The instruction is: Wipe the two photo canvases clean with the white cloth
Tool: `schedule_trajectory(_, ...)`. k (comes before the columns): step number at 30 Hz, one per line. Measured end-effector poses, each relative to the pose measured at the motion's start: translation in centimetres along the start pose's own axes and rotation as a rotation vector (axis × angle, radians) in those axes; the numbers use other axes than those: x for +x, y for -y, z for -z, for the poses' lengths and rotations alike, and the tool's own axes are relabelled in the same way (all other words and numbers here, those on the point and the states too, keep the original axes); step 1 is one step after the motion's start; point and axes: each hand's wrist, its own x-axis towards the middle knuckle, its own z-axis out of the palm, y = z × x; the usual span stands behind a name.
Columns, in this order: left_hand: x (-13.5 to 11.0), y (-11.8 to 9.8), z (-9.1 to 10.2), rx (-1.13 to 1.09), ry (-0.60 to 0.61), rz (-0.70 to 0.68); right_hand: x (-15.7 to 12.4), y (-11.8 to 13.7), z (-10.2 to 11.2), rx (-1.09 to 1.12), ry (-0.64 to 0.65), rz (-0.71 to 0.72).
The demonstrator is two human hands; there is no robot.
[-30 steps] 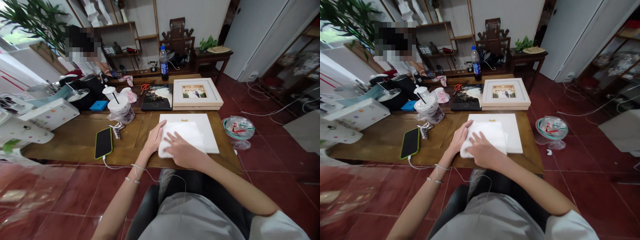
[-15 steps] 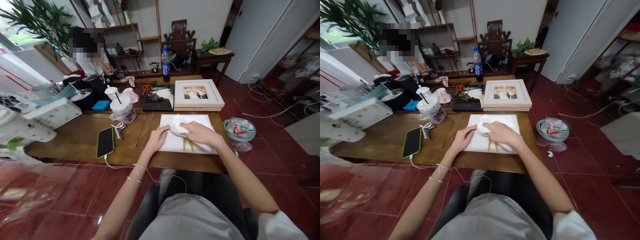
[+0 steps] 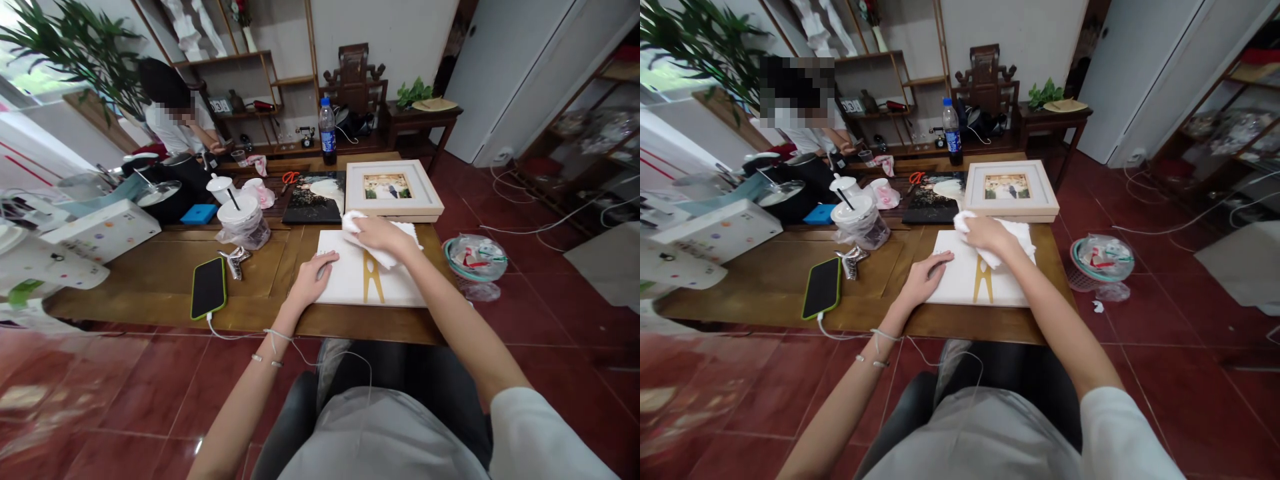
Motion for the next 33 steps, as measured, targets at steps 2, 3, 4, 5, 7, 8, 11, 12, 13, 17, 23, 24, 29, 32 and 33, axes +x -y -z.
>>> schedule_trajectory(2, -0.1, 0.2, -0.1, -0.009, -0.007, -0.008, -1.4, -2.0, -0.1, -0.020, -0.006, -0.071)
schedule_trajectory(3, -0.1, 0.3, -0.2, -0.011, -0.009, -0.012, -2.2, -3.0, -0.1, -0.031, -0.010, -0.108)
schedule_trajectory(4, -0.1, 0.4, -0.2, -0.013, -0.011, -0.014, -2.9, -3.9, -0.2, -0.041, -0.014, -0.145)
schedule_trajectory(5, -0.1, 0.5, -0.2, -0.013, -0.012, -0.016, -3.5, -4.8, -0.2, -0.050, -0.021, -0.179)
schedule_trajectory(7, -0.1, 0.5, -0.3, -0.014, -0.012, -0.020, -4.8, -6.1, -0.4, -0.059, -0.042, -0.221)
schedule_trajectory(8, -0.1, 0.4, -0.3, -0.014, -0.014, -0.022, -5.3, -6.5, -0.5, -0.063, -0.051, -0.220)
schedule_trajectory(11, -0.1, 0.4, -0.3, -0.010, -0.020, -0.018, -7.3, -6.2, -1.1, -0.076, -0.053, -0.133)
schedule_trajectory(12, -0.1, 0.4, -0.4, -0.008, -0.022, -0.016, -8.1, -5.8, -1.4, -0.075, -0.048, -0.095)
schedule_trajectory(13, -0.1, 0.4, -0.4, -0.007, -0.023, -0.014, -9.1, -5.2, -1.6, -0.065, -0.038, -0.059)
schedule_trajectory(17, -0.1, 0.4, -0.5, -0.002, -0.025, -0.015, -14.0, -3.1, -2.1, 0.033, 0.056, 0.046)
schedule_trajectory(23, 0.0, 0.2, -0.4, 0.000, -0.026, -0.017, -16.1, -3.5, -1.5, 0.092, 0.153, 0.029)
schedule_trajectory(24, 0.0, 0.2, -0.4, 0.000, -0.027, -0.017, -15.3, -3.8, -1.6, 0.076, 0.141, 0.015)
schedule_trajectory(29, 0.0, 0.3, -0.4, -0.007, -0.026, -0.007, -10.0, -5.1, -3.1, -0.003, 0.035, 0.096)
schedule_trajectory(32, 0.0, 0.3, -0.4, -0.007, -0.020, -0.003, -8.2, -4.7, -4.3, -0.053, -0.064, 0.110)
schedule_trajectory(33, 0.0, 0.3, -0.4, -0.005, -0.019, -0.005, -8.2, -4.3, -4.5, -0.064, -0.086, 0.101)
